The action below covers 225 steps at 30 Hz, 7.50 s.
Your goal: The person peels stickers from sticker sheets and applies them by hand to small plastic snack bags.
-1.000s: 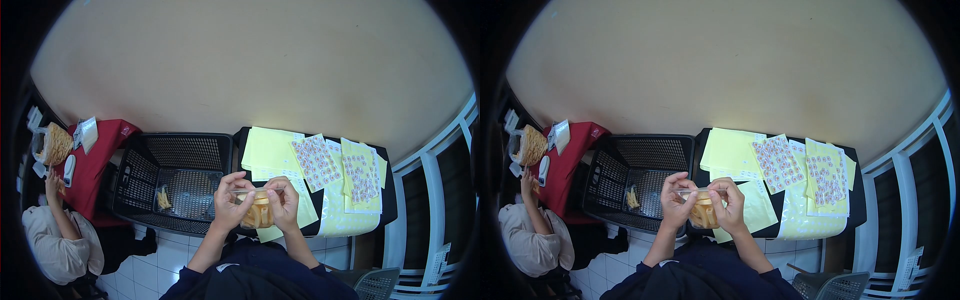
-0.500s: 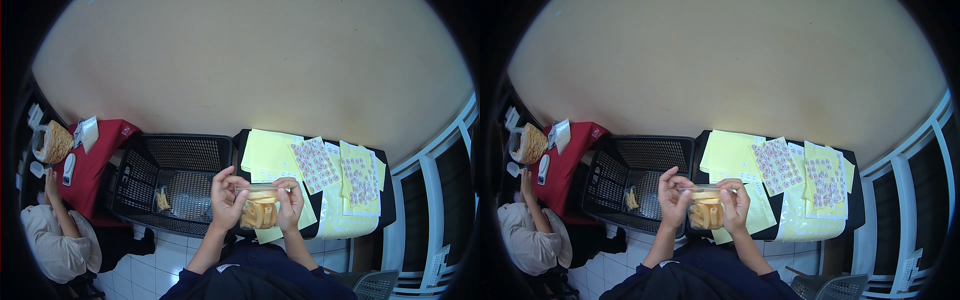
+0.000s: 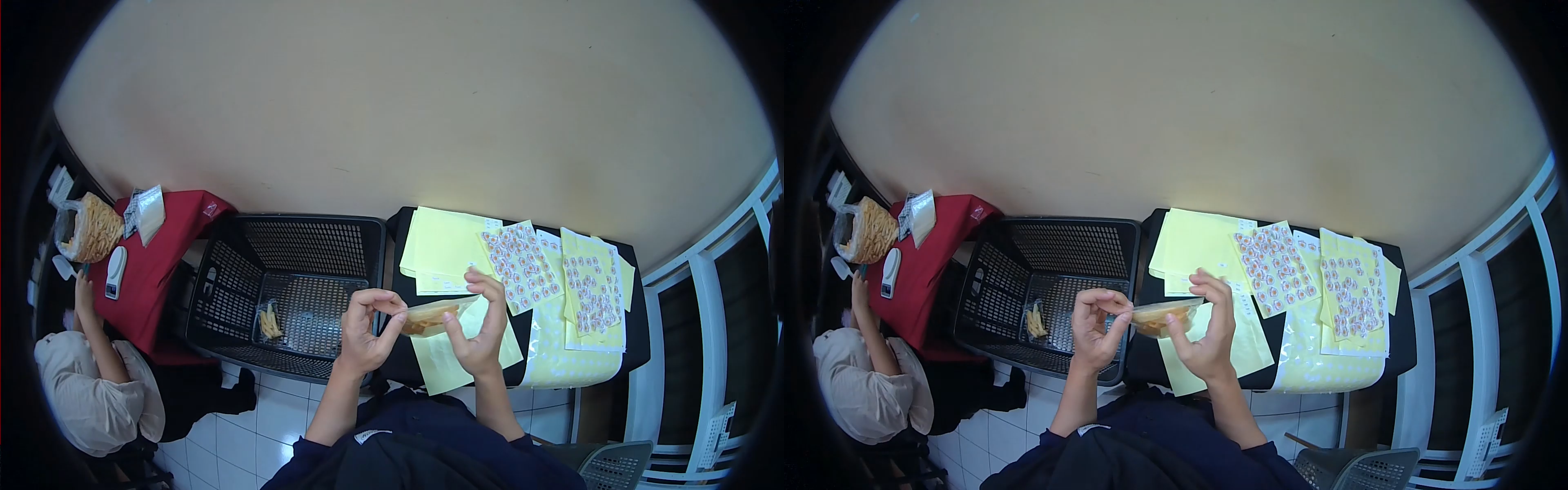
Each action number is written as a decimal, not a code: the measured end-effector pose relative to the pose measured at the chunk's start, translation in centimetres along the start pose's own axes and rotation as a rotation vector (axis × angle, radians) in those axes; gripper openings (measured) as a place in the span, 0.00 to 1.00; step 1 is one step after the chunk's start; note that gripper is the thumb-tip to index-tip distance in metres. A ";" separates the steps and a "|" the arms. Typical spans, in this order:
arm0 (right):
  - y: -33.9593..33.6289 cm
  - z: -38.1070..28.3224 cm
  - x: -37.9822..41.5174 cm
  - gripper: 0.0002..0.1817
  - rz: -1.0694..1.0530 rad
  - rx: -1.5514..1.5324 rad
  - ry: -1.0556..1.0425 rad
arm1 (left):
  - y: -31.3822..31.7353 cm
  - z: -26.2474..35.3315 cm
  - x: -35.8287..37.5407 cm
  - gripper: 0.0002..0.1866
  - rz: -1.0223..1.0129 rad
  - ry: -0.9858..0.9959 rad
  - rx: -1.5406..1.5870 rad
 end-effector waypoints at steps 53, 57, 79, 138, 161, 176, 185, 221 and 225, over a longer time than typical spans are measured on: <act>-10.1 18.3 7.8 0.10 -0.169 0.513 0.532 | 11.4 -17.1 11.1 0.26 -0.246 -1.116 1.173; -10.1 19.4 7.9 0.10 -0.205 0.538 0.542 | 11.5 -16.9 10.9 0.22 -0.195 -1.122 1.194; -8.7 19.0 6.1 0.22 -0.504 0.834 0.539 | 11.5 -15.5 9.9 0.22 -0.275 -1.075 1.202; -9.7 19.2 5.9 0.20 -0.527 0.651 0.782 | 11.7 -15.8 9.9 0.24 -0.282 -1.057 1.221; -9.3 18.9 9.9 0.06 -0.023 0.609 0.334 | 24.5 -19.3 -2.2 0.21 -0.298 -1.112 1.378; -11.7 17.9 11.8 0.03 0.282 0.524 0.563 | 25.7 -21.3 -0.7 0.23 -0.340 -1.166 1.282; -14.2 13.6 10.7 0.06 0.524 -0.025 0.355 | 23.0 -14.5 -3.3 0.27 -0.556 -0.943 0.821; -0.7 4.7 -0.8 0.23 -0.498 0.434 -0.044 | 9.1 -11.8 0.1 0.17 -0.409 -0.808 0.514; -0.8 4.3 -0.6 0.22 -0.460 0.474 -0.092 | 9.5 -11.0 -0.1 0.19 -0.382 -0.741 0.568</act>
Point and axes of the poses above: each hand's wrist, its own x-axis away from the middle knuckle, its own y-axis out of the palm, z = x × y, the point moved 6 cm from there along -x, towards the middle knuckle, and after that the axes turned 10 degrees about -z, right-handed, at the moved point
